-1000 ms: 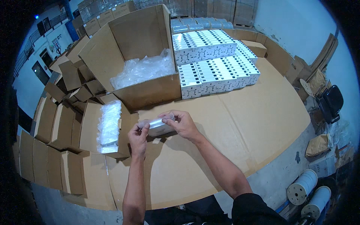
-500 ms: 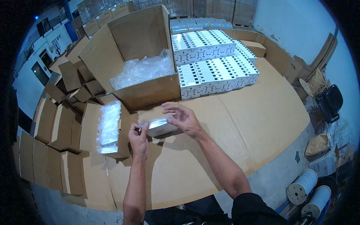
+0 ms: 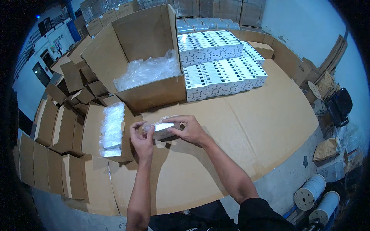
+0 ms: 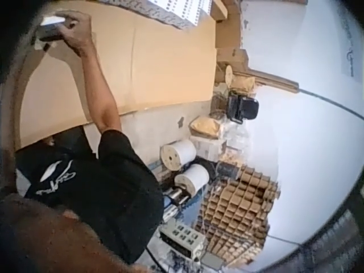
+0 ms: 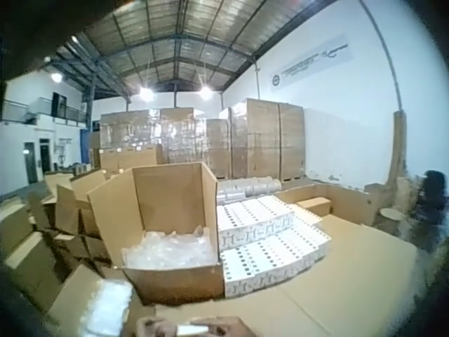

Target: Pack small white product boxes into a plastic bag and then into a larger cardboard shipping box.

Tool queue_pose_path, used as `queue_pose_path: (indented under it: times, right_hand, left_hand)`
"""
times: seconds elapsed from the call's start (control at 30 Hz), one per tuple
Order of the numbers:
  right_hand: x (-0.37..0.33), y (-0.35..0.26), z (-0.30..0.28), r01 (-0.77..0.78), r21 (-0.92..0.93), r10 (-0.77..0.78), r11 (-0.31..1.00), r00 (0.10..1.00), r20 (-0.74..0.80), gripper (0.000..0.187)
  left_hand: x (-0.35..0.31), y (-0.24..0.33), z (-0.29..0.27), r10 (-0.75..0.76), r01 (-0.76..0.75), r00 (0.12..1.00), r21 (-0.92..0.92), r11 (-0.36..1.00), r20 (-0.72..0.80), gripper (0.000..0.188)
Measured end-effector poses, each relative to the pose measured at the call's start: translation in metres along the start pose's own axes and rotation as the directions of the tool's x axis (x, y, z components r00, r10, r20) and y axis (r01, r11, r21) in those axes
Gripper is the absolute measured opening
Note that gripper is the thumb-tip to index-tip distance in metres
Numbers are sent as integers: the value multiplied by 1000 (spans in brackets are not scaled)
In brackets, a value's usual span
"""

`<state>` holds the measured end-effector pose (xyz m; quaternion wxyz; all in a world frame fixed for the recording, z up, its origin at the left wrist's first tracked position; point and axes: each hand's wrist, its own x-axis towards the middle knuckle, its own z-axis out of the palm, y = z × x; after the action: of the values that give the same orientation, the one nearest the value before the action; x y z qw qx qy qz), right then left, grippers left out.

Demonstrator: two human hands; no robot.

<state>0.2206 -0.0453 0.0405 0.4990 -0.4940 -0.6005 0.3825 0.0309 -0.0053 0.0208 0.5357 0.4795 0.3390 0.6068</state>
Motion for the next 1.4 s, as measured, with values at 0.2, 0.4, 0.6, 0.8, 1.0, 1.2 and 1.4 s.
queue_pose_path:
  times: [0.2, 0.4, 0.6, 0.8, 1.0, 1.2, 1.4]
  right_hand:
    - [1, 1, -1, 51, -1, -51, 999, 999, 5, 34]
    - [1, -2, -1, -49, 27, 49, 998, 999, 8, 32]
    - [2, -12, -1, 42, -153, -41, 987, 999, 12, 27]
    - [5, -29, 5, 248, -438, -207, 864, 968, 141, 29]
    - [10, -45, 8, 256, -564, -135, 785, 959, 248, 31]
    - [20, -52, 2, 189, -508, -135, 840, 981, 142, 27]
    - [29, -73, 41, 172, -336, -174, 926, 984, 24, 26]
  left_hand:
    - [-1, 20, -8, 580, -653, 726, 634, 414, 368, 21]
    - [0, 14, -12, 394, -574, 819, 573, 585, 417, 25]
    - [1, 1, -16, -8, -42, 971, 199, 979, 241, 29]
    - [4, -3, -23, -135, 76, 950, 210, 975, 281, 28]
    - [-1, 3, -21, -183, 136, 950, 194, 972, 254, 27]
    - [-59, 13, -46, 21, -87, 991, 531, 843, 130, 80]
    - [-140, 66, -85, -82, -332, 923, 884, 328, 377, 72]
